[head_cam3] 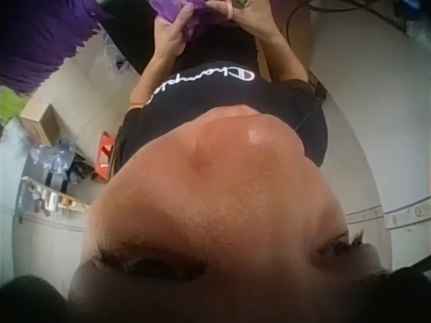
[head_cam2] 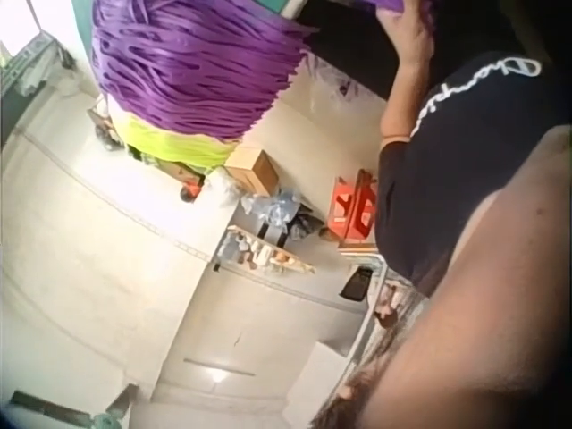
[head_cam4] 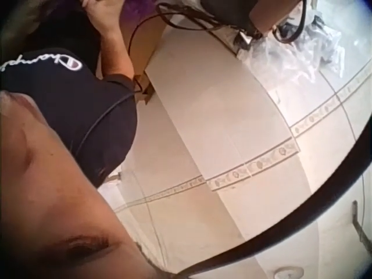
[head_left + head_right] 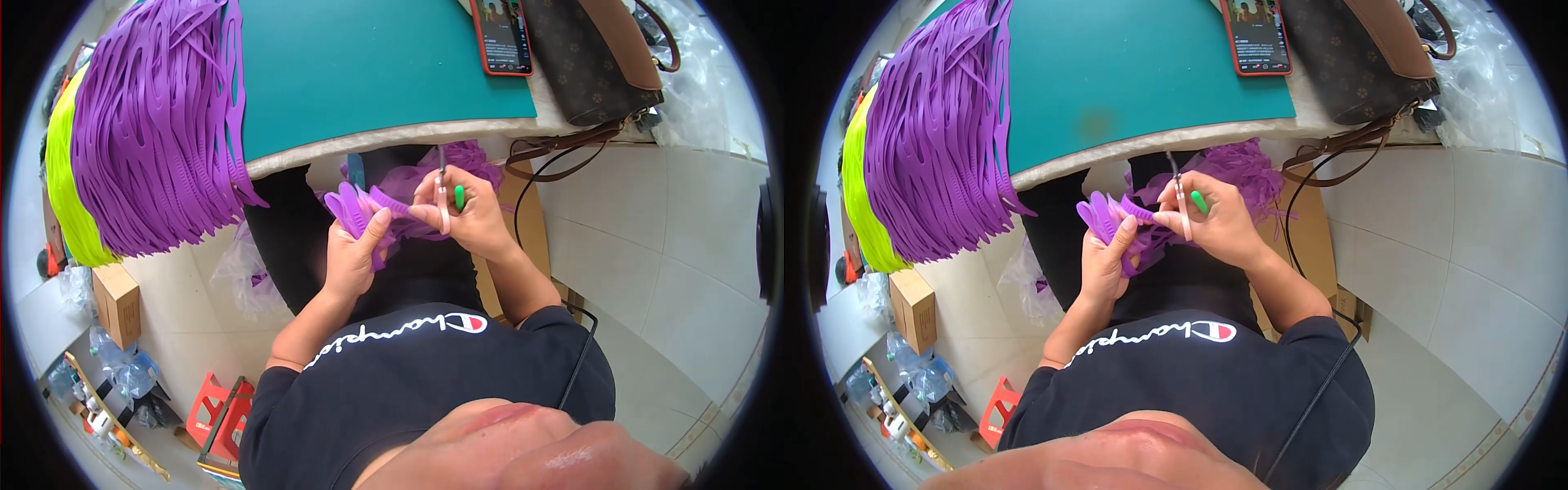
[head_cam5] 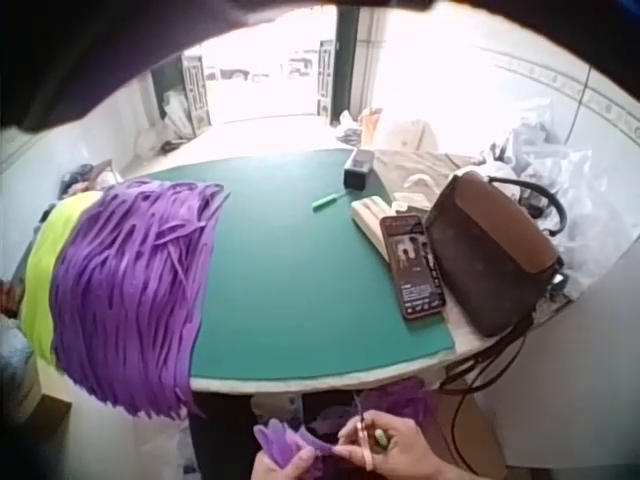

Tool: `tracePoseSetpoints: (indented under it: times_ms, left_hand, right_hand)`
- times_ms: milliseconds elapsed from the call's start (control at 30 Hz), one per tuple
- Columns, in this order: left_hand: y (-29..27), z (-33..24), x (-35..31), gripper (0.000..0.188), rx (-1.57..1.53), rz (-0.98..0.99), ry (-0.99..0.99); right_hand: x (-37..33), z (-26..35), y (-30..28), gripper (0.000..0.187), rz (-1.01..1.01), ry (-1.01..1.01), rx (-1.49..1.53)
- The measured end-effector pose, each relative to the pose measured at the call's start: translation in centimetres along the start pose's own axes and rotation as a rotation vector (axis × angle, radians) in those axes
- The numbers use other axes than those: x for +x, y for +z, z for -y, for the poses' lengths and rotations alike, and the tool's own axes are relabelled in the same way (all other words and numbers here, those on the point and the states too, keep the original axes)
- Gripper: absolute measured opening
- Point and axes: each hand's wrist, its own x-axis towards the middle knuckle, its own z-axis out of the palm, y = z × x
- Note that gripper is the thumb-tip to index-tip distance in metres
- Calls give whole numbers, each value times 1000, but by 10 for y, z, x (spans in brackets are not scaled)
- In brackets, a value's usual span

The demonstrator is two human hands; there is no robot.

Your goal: Manually assembling and processing purple plastic fringe strips at a workbench using a specialized green tool and scissors.

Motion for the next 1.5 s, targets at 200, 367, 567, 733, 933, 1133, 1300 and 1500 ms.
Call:
tracePoseSetpoints:
  times_ms: [200,367,567,733,933,1133,1300,1500]
  left_hand:
    - [4,-7,3,19,-84,-26,-66]
    - [-8,-6,6,18,306,62,329]
    - [-13,-21,11,13,530,573,175]
    - [-4,-31,14,23,525,718,-107]
    - [3,-23,21,24,393,614,-36]
    - [-13,-12,34,15,485,511,54]
    - [-10,-28,32,14,328,315,30]
    - [-24,-23,28,16,359,385,134]
  right_hand:
    - [-5,7,4,21,4,-46,-36]
    - [-1,37,-8,20,320,129,-79]
    - [15,42,-25,22,479,17,-125]
    - [22,51,-29,24,685,-29,-106]
    - [16,59,-36,26,555,-71,-1]
    - [14,63,-63,31,265,-228,119]
    - [8,64,-89,34,74,-320,-80]
    - [12,56,-85,32,55,-327,-55]
